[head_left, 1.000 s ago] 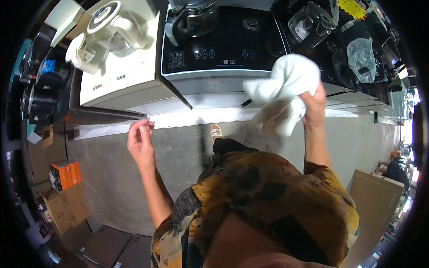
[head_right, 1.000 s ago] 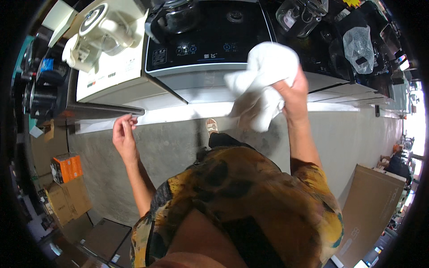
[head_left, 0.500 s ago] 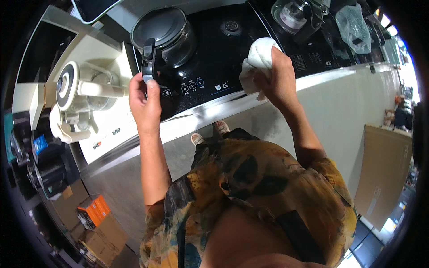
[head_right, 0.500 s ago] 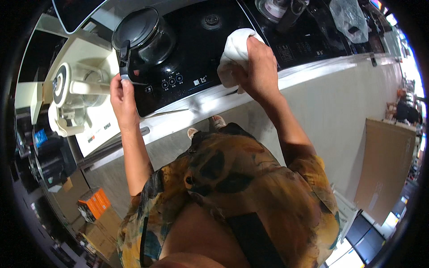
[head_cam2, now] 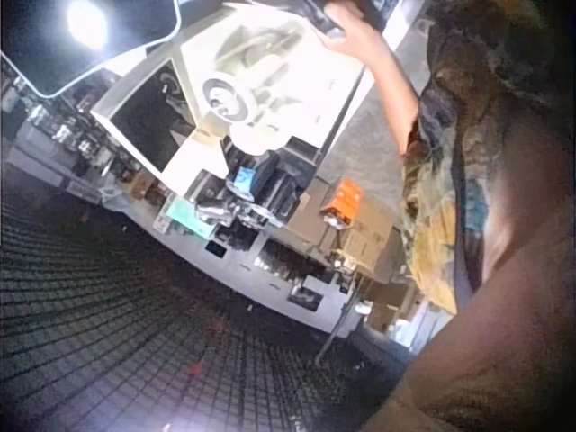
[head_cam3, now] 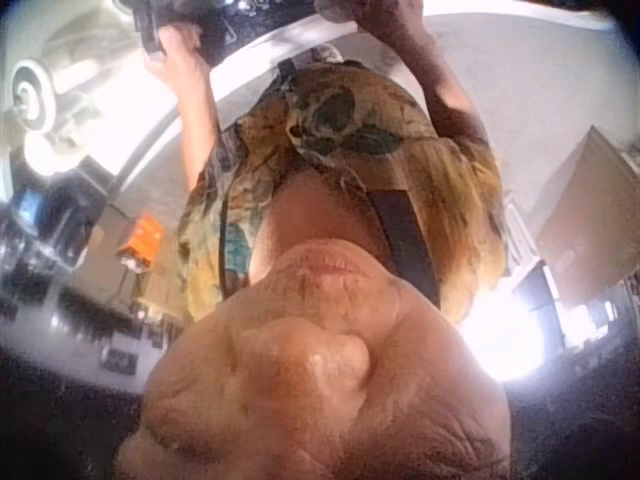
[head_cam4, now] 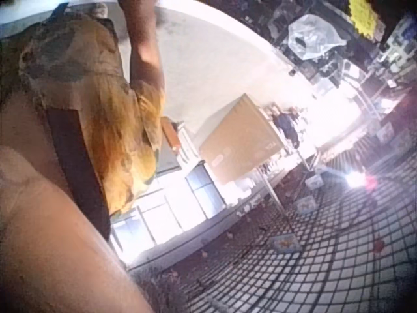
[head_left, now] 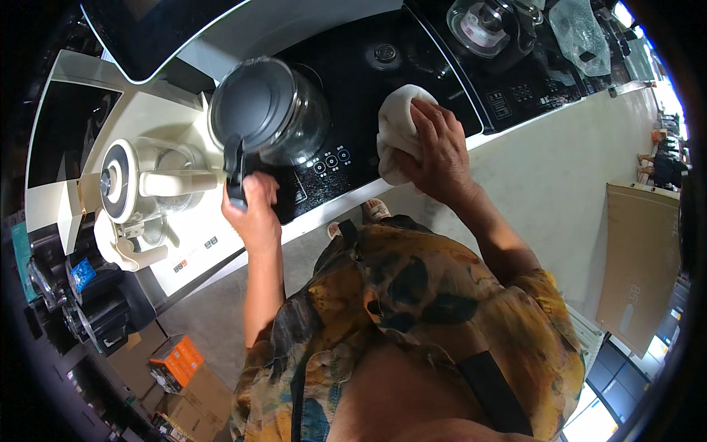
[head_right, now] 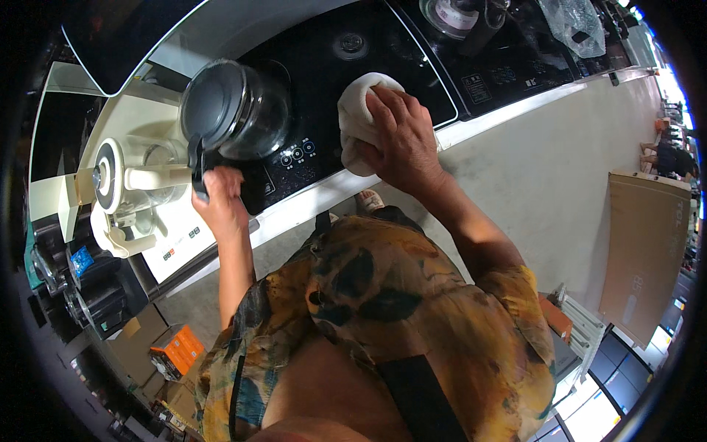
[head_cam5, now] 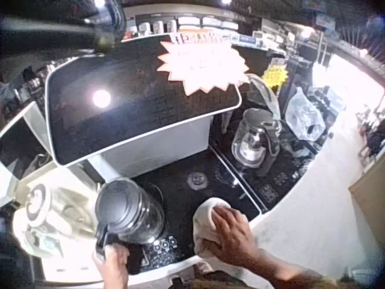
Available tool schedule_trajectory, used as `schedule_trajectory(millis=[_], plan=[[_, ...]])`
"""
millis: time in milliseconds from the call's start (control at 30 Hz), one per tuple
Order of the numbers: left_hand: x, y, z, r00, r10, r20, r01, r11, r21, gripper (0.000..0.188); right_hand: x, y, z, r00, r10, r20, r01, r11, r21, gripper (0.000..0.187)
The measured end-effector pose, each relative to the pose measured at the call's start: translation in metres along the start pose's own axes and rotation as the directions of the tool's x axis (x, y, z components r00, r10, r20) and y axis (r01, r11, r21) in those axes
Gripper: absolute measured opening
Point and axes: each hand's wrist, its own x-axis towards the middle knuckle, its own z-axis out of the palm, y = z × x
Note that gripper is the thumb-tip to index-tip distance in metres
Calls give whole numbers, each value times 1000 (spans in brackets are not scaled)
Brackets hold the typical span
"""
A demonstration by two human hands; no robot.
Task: The person wipes the surfaces of a stovetop and several small kitchen appliances with a cloth, moving a glass pitcher and other items aside to reach the base units.
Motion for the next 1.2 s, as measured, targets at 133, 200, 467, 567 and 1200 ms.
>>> schedule_trajectory(millis=[133, 200, 467, 567, 1200], plan=[[-39, 26, -26, 999, -12, -42, 13, 1000, 19, 28, 18, -6, 2, 995, -25, 93, 27, 999, -26, 75], [-56, 44, -43, 999, 13, 45, -14, 1000, 12, 30, 28, -6, 14, 994, -49, 94, 51, 999, -17, 74], [-114, 81, -81, 977, -16, -214, 41, 993, 110, 62, 117, -22, 87, 976, -207, -67, 195, 968, -156, 63], [-129, 84, -91, 962, -22, -273, 58, 990, 125, 65, 164, -62, 101, 952, -19, 305, 104, 959, -263, 55], [-139, 82, -112, 969, -94, -230, 127, 982, 137, 75, 195, 30, 60, 936, 79, 343, 31, 952, -304, 56]])
